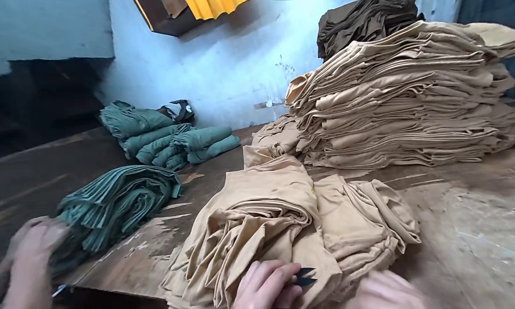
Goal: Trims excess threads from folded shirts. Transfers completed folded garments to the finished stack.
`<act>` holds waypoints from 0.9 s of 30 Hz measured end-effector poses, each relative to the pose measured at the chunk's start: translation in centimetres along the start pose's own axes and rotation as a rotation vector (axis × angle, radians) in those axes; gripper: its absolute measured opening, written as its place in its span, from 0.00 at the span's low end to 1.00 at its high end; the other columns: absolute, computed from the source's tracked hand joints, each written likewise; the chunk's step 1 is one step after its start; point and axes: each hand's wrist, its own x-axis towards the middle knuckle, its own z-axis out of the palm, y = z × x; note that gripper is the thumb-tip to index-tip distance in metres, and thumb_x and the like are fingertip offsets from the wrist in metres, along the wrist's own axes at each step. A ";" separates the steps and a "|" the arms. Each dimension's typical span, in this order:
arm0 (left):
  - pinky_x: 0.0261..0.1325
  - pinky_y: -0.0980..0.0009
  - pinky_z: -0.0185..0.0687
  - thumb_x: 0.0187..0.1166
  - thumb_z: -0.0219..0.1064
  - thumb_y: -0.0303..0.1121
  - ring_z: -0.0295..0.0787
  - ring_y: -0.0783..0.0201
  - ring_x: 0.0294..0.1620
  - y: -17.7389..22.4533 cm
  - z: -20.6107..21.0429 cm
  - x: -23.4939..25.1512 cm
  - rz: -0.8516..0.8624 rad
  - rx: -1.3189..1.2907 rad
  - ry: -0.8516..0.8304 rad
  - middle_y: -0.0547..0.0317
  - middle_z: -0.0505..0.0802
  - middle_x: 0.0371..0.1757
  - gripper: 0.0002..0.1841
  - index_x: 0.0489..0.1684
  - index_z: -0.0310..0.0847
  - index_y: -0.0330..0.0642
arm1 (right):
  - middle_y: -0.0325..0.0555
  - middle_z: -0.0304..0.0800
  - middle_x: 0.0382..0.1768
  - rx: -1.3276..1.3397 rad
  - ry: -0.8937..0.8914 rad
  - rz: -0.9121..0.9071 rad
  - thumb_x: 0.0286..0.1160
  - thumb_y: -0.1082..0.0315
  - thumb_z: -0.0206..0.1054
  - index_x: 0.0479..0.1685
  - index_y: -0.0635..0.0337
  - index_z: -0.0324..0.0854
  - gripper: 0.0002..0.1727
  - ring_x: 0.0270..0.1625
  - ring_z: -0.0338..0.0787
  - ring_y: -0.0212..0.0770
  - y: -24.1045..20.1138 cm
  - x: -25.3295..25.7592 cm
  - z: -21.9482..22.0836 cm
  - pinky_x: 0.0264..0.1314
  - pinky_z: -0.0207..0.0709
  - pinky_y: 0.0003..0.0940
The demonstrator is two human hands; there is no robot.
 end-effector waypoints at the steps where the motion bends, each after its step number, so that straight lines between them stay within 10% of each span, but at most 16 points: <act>1: 0.57 0.61 0.85 0.76 0.75 0.36 0.90 0.62 0.52 -0.1 0.0 -0.1 0.003 0.025 0.008 0.62 0.95 0.49 0.10 0.52 0.95 0.53 | 0.43 0.94 0.38 -0.017 0.077 0.020 0.79 0.53 0.72 0.41 0.50 0.94 0.12 0.47 0.92 0.45 -0.2 0.4 -0.1 0.55 0.83 0.48; 11: 0.56 0.66 0.84 0.78 0.74 0.36 0.90 0.67 0.50 -0.1 0.0 0.0 0.069 -0.080 -0.029 0.66 0.96 0.46 0.07 0.47 0.97 0.54 | 0.44 0.91 0.46 0.042 0.246 0.004 0.72 0.56 0.78 0.38 0.48 0.95 0.08 0.52 0.88 0.41 0.4 1.3 1.0 0.56 0.83 0.38; 17: 0.51 0.53 0.86 0.65 0.78 0.33 0.90 0.57 0.44 -0.3 -0.2 -0.4 0.017 -0.060 -0.162 0.55 0.92 0.39 0.13 0.48 0.94 0.48 | 0.43 0.91 0.54 -0.103 0.344 -0.076 0.72 0.54 0.78 0.47 0.32 0.97 0.08 0.56 0.85 0.44 0.4 2.8 3.7 0.60 0.77 0.44; 23: 0.54 0.70 0.90 0.69 0.66 0.19 0.91 0.67 0.53 -0.6 -1.7 1.3 0.026 -0.269 -0.081 0.59 0.94 0.50 0.11 0.41 0.92 0.43 | 0.48 0.94 0.50 -0.074 0.130 -0.057 0.70 0.45 0.76 0.33 0.49 0.95 0.17 0.55 0.88 0.49 -0.7 1.3 2.8 0.65 0.72 0.53; 27: 0.51 0.70 0.91 0.73 0.65 0.17 0.93 0.71 0.48 -0.4 -1.4 2.3 -0.012 -0.331 -0.059 0.65 0.96 0.49 0.13 0.46 0.90 0.44 | 0.50 0.92 0.49 0.122 0.456 0.081 0.68 0.51 0.81 0.40 0.59 0.90 0.19 0.55 0.91 0.43 -1.5 2.9 3.0 0.60 0.86 0.42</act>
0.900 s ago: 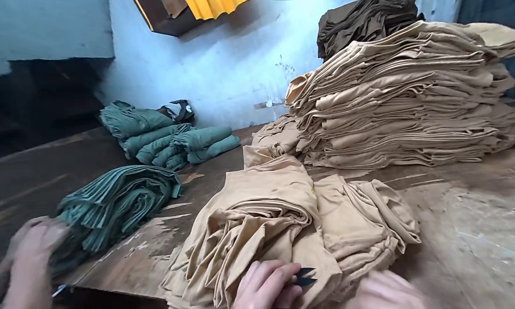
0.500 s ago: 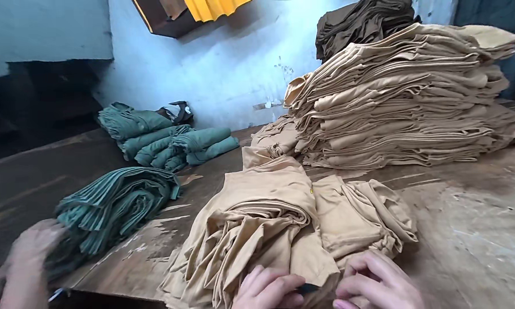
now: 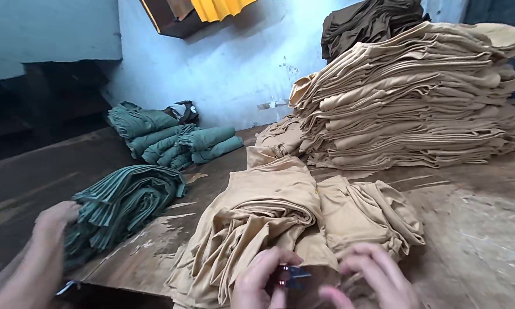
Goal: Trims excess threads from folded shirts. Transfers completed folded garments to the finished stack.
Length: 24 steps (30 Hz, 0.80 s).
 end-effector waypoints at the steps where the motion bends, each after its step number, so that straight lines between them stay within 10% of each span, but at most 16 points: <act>1: 0.44 0.74 0.89 0.74 0.66 0.18 0.90 0.74 0.41 0.1 0.2 0.3 -0.032 0.004 0.016 0.67 0.94 0.44 0.12 0.46 0.89 0.44 | 0.46 0.94 0.49 0.074 0.033 0.036 0.69 0.61 0.81 0.46 0.61 0.88 0.15 0.52 0.93 0.38 0.2 0.6 0.7 0.56 0.90 0.36; 3: 0.35 0.76 0.86 0.76 0.66 0.20 0.87 0.75 0.34 0.0 0.6 1.0 -0.093 -0.016 0.043 0.68 0.92 0.39 0.09 0.47 0.87 0.44 | 0.39 0.96 0.42 0.396 0.019 0.149 0.70 0.79 0.73 0.51 0.63 0.82 0.13 0.39 0.95 0.32 1.1 1.9 2.4 0.42 0.93 0.29; 6: 0.29 0.73 0.85 0.78 0.68 0.25 0.87 0.70 0.28 -0.8 1.1 1.9 -0.208 -0.138 0.089 0.65 0.93 0.35 0.08 0.51 0.84 0.44 | 0.42 0.91 0.41 0.573 0.034 0.179 0.78 0.75 0.68 0.58 0.63 0.78 0.13 0.28 0.87 0.32 2.7 2.9 3.4 0.25 0.83 0.27; 9: 0.25 0.73 0.82 0.78 0.69 0.27 0.86 0.67 0.25 -1.3 1.4 2.6 -0.272 -0.240 0.130 0.61 0.92 0.34 0.08 0.52 0.82 0.43 | 0.48 0.86 0.59 0.144 0.036 -0.091 0.68 0.52 0.81 0.66 0.55 0.83 0.28 0.55 0.87 0.38 2.2 2.3 2.7 0.53 0.86 0.35; 12: 0.24 0.74 0.81 0.78 0.69 0.27 0.86 0.67 0.25 -1.5 1.3 3.0 -0.309 -0.303 0.137 0.60 0.92 0.35 0.09 0.52 0.82 0.43 | 0.50 0.79 0.69 -0.035 -0.010 -0.283 0.66 0.62 0.71 0.77 0.39 0.74 0.33 0.70 0.81 0.49 1.5 1.8 3.0 0.66 0.79 0.50; 17: 0.32 0.71 0.85 0.74 0.71 0.28 0.90 0.66 0.31 -1.9 1.2 3.8 -0.421 -0.297 0.108 0.60 0.93 0.35 0.09 0.49 0.83 0.44 | 0.34 0.83 0.59 -0.486 0.170 -0.442 0.78 0.63 0.64 0.60 0.29 0.82 0.16 0.61 0.78 0.40 1.6 2.2 5.3 0.69 0.62 0.43; 24: 0.29 0.71 0.83 0.72 0.75 0.29 0.87 0.66 0.27 -1.8 0.3 3.3 -0.453 -0.407 -0.009 0.58 0.92 0.32 0.14 0.52 0.81 0.43 | 0.22 0.87 0.39 -0.205 0.373 -0.444 0.82 0.58 0.66 0.50 0.32 0.90 0.08 0.47 0.79 0.26 4.1 0.4 2.9 0.75 0.53 0.40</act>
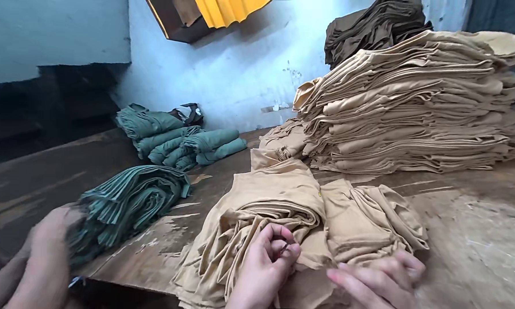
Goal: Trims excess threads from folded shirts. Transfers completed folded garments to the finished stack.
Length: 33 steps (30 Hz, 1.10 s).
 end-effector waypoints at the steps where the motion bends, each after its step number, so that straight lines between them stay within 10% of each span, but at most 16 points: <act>1: 0.31 0.71 0.84 0.71 0.76 0.29 0.89 0.65 0.28 0.0 0.0 -0.3 0.032 0.002 -0.013 0.58 0.93 0.32 0.14 0.53 0.82 0.42 | 0.23 0.85 0.37 -0.008 0.008 0.016 0.83 0.57 0.65 0.48 0.34 0.89 0.07 0.47 0.78 0.25 -0.2 -0.2 -0.6 0.75 0.52 0.38; 6: 0.53 0.69 0.93 0.66 0.84 0.42 0.92 0.67 0.52 -0.2 -0.3 -2.8 0.452 0.324 0.051 0.61 0.94 0.53 0.24 0.61 0.90 0.45 | 0.28 0.88 0.40 -0.001 -0.044 -0.008 0.81 0.62 0.66 0.48 0.40 0.91 0.08 0.49 0.79 0.30 -1.2 -2.1 -2.1 0.73 0.54 0.37; 10: 0.61 0.61 0.72 0.73 0.79 0.46 0.85 0.67 0.49 -0.9 0.9 -5.0 0.829 0.791 0.289 0.69 0.92 0.41 0.11 0.51 0.93 0.63 | 0.28 0.90 0.40 -0.005 -0.033 -0.042 0.79 0.64 0.68 0.47 0.41 0.92 0.08 0.47 0.79 0.31 -1.3 -2.7 -2.2 0.71 0.56 0.36; 17: 0.57 0.63 0.65 0.79 0.71 0.38 0.79 0.62 0.45 -2.2 2.9 -4.6 1.062 1.082 0.404 0.65 0.93 0.43 0.09 0.52 0.93 0.56 | 0.28 0.88 0.37 0.022 -0.037 0.004 0.79 0.61 0.67 0.45 0.39 0.92 0.08 0.49 0.79 0.31 -2.2 -2.6 -1.4 0.72 0.55 0.37; 22: 0.53 0.61 0.76 0.74 0.76 0.50 0.85 0.63 0.46 -1.7 2.6 -4.4 0.830 0.932 0.338 0.62 0.93 0.45 0.16 0.55 0.92 0.58 | 0.37 0.84 0.48 0.037 -0.076 0.117 0.68 0.38 0.69 0.46 0.39 0.88 0.19 0.58 0.80 0.36 -1.8 -3.1 -2.3 0.74 0.63 0.42; 25: 0.49 0.71 0.87 0.62 0.78 0.30 0.86 0.67 0.48 -0.7 1.8 -3.1 0.603 0.655 0.150 0.55 0.88 0.49 0.16 0.50 0.94 0.50 | 0.44 0.92 0.55 0.141 -0.114 0.417 0.68 0.64 0.77 0.58 0.58 0.82 0.20 0.63 0.89 0.40 -2.6 -0.8 -1.3 0.70 0.81 0.43; 29: 0.39 0.75 0.87 0.79 0.66 0.25 0.89 0.74 0.38 -0.7 0.7 -0.6 0.419 0.297 -0.062 0.67 0.93 0.41 0.05 0.42 0.88 0.45 | 0.44 0.95 0.46 0.663 -0.181 0.724 0.70 0.89 0.62 0.69 0.68 0.69 0.26 0.46 0.96 0.39 -1.6 2.1 0.3 0.51 0.92 0.37; 33: 0.31 0.73 0.82 0.81 0.68 0.29 0.84 0.68 0.29 -0.8 1.0 1.1 0.175 0.089 -0.054 0.62 0.91 0.36 0.09 0.55 0.84 0.45 | 0.47 0.87 0.57 0.552 -0.302 0.586 0.65 0.60 0.84 0.67 0.61 0.81 0.30 0.42 0.88 0.34 -0.3 2.4 1.0 0.40 0.87 0.31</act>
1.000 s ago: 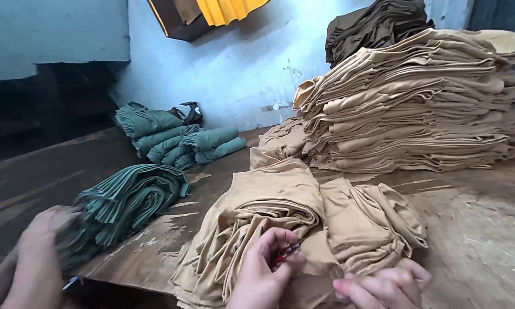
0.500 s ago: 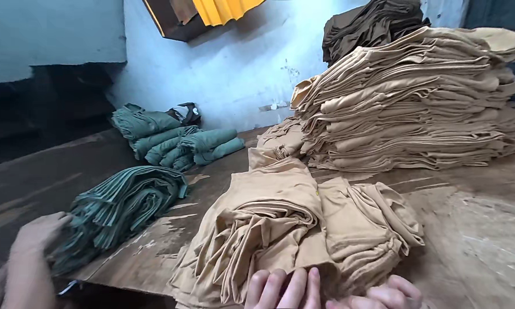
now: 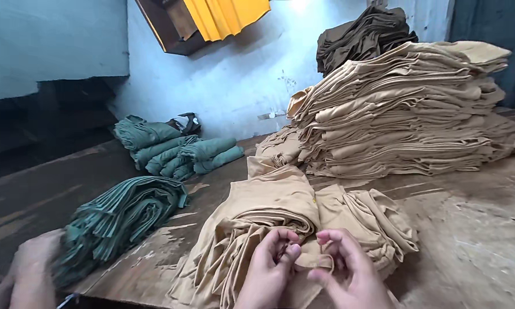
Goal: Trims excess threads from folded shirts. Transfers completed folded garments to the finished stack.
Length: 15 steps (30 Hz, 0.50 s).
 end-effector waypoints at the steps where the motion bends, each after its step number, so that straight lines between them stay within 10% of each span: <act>1: 0.32 0.73 0.82 0.80 0.69 0.29 0.85 0.68 0.30 0.0 0.1 0.2 -0.025 -0.016 0.016 0.61 0.91 0.38 0.10 0.55 0.84 0.45 | 0.49 0.86 0.60 -0.185 0.002 -0.096 0.62 0.52 0.85 0.67 0.55 0.84 0.32 0.47 0.87 0.35 0.0 0.1 0.2 0.45 0.86 0.33; 5: 0.36 0.72 0.85 0.78 0.71 0.27 0.87 0.67 0.33 0.5 0.1 0.1 -0.086 -0.067 -0.010 0.60 0.93 0.41 0.12 0.58 0.84 0.44 | 0.32 0.92 0.38 -0.666 0.199 -0.451 0.75 0.57 0.73 0.47 0.32 0.94 0.08 0.47 0.85 0.36 1.2 -1.5 0.2 0.69 0.66 0.49; 10: 0.44 0.69 0.92 0.65 0.83 0.29 0.92 0.66 0.43 0.6 -0.8 -2.1 0.117 0.076 -0.071 0.61 0.94 0.47 0.25 0.64 0.86 0.41 | 0.30 0.91 0.33 -0.558 0.292 -0.454 0.74 0.60 0.76 0.45 0.37 0.96 0.06 0.42 0.81 0.33 1.5 -5.0 -1.1 0.70 0.58 0.43; 15: 0.59 0.62 0.76 0.72 0.79 0.44 0.85 0.68 0.51 0.7 -0.6 -4.4 0.584 0.660 0.146 0.69 0.93 0.46 0.12 0.51 0.94 0.63 | 0.32 0.89 0.29 -0.469 0.342 -0.368 0.69 0.58 0.81 0.38 0.41 0.97 0.03 0.39 0.82 0.32 0.6 -5.9 -0.8 0.67 0.63 0.42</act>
